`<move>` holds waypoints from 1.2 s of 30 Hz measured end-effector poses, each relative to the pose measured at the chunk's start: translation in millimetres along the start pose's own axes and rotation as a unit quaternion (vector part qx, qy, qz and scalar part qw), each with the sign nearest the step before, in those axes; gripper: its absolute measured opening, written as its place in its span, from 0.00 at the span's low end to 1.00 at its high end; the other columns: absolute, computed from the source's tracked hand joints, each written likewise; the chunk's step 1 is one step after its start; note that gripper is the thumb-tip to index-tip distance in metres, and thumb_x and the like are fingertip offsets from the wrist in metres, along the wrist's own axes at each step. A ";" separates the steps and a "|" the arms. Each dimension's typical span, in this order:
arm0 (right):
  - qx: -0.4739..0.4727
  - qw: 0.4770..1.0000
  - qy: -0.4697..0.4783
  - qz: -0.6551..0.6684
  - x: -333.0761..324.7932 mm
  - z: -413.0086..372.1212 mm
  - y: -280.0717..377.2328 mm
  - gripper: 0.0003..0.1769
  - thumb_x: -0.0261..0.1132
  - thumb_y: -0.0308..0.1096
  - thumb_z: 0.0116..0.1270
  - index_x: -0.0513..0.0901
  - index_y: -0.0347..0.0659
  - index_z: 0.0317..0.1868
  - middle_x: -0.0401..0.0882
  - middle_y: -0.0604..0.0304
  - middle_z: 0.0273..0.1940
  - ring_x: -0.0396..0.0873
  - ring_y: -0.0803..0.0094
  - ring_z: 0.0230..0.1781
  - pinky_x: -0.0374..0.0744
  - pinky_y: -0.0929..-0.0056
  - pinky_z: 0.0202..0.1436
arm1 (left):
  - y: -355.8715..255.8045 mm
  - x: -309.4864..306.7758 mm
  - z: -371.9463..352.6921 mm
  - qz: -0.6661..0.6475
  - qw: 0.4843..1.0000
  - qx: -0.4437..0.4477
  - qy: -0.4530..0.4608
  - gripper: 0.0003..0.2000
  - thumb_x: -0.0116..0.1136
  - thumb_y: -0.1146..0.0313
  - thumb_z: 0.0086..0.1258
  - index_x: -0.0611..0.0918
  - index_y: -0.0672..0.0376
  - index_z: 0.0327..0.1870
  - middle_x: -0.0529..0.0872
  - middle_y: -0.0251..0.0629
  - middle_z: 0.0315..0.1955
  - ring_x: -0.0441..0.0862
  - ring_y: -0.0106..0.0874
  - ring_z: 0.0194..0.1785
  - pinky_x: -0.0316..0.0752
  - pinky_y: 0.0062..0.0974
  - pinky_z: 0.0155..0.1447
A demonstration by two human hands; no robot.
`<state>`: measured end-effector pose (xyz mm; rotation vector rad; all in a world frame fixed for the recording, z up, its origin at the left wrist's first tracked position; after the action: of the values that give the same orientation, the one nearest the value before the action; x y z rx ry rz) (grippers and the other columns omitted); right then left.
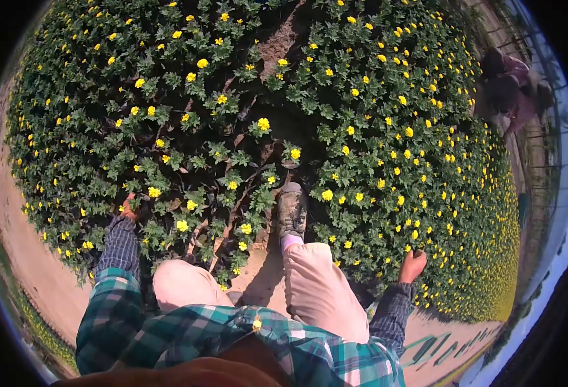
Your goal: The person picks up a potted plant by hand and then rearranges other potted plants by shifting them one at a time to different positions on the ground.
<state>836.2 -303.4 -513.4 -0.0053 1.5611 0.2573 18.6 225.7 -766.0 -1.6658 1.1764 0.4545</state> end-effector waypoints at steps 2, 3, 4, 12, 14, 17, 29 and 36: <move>-0.148 0.983 -0.016 0.106 1.8 43.7 117.5 0.12 0.63 0.28 0.64 0.78 0.34 0.47 0.80 0.56 0.42 0.79 0.68 0.40 0.77 0.70 0.47 | 3.3 7.4 0.9 -0.186 0.976 -0.115 0.009 0.11 0.43 0.69 0.75 0.80 0.62 0.43 0.86 0.40 0.38 0.82 0.32 0.39 0.76 0.27 0.44; -0.218 0.965 0.011 0.147 -1.5 50.9 188.5 0.12 0.62 0.28 0.65 0.78 0.35 0.48 0.80 0.57 0.42 0.79 0.70 0.41 0.77 0.73 0.48 | -10.6 15.1 -7.0 -0.552 0.807 -0.207 0.018 0.11 0.45 0.69 0.73 0.81 0.61 0.43 0.85 0.41 0.39 0.82 0.35 0.41 0.76 0.30 0.46; -0.288 0.940 0.017 0.182 -3.2 50.7 255.2 0.11 0.61 0.28 0.66 0.78 0.36 0.48 0.80 0.59 0.42 0.79 0.73 0.43 0.77 0.75 0.49 | -26.5 8.6 -15.6 -0.557 0.803 -0.210 0.017 0.11 0.45 0.69 0.73 0.81 0.61 0.43 0.85 0.41 0.39 0.82 0.35 0.41 0.76 0.30 0.46; -0.398 0.762 0.398 0.322 99.4 18.7 612.0 0.11 0.65 0.28 0.64 0.80 0.38 0.47 0.83 0.62 0.37 0.80 0.77 0.36 0.80 0.76 0.41 | -45.7 -13.3 -19.8 0.019 0.997 -0.069 0.015 0.12 0.52 0.67 0.65 0.82 0.56 0.46 0.85 0.44 0.41 0.81 0.44 0.44 0.75 0.34 0.49; -0.436 0.766 0.382 0.278 138.6 24.3 646.7 0.12 0.66 0.30 0.61 0.82 0.36 0.45 0.84 0.57 0.36 0.83 0.71 0.36 0.80 0.73 0.42 | -109.6 -36.7 -34.5 0.027 0.998 -0.013 0.061 0.12 0.54 0.66 0.62 0.81 0.58 0.45 0.84 0.46 0.39 0.81 0.47 0.43 0.75 0.35 0.47; -0.567 0.793 0.222 0.036 191.3 43.7 673.4 0.14 0.66 0.33 0.53 0.84 0.33 0.38 0.83 0.43 0.36 0.83 0.50 0.39 0.81 0.61 0.45 | -84.5 -28.0 -36.0 0.026 0.999 -0.035 0.018 0.13 0.56 0.70 0.58 0.81 0.59 0.45 0.84 0.48 0.35 0.81 0.48 0.40 0.76 0.38 0.44; -0.662 0.731 0.124 -0.115 228.6 46.5 678.4 0.05 0.59 0.27 0.55 0.80 0.34 0.27 0.81 0.45 0.28 0.81 0.48 0.32 0.79 0.55 0.36 | 23.3 11.7 -42.9 -0.180 0.964 -0.196 0.001 0.22 0.43 0.53 0.76 0.78 0.63 0.55 0.84 0.39 0.46 0.82 0.32 0.45 0.76 0.29 0.48; -0.629 0.760 0.134 -0.096 221.5 41.1 666.6 0.04 0.61 0.26 0.54 0.81 0.35 0.28 0.82 0.44 0.32 0.82 0.48 0.38 0.80 0.56 0.42 | 7.0 9.3 -41.4 -0.159 0.974 -0.162 0.008 0.24 0.41 0.50 0.77 0.80 0.63 0.52 0.85 0.37 0.44 0.82 0.27 0.42 0.77 0.26 0.45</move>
<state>763.6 387.4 -625.6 -1.3035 1.3713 1.1405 7.4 184.8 -759.0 -2.1000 0.8548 0.4469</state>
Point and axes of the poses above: each hand's wrist, its own z-axis towards the middle knuckle, its own x-axis out of the palm, y = z × x, the point moved 5 cm from there along z, towards the middle knuckle
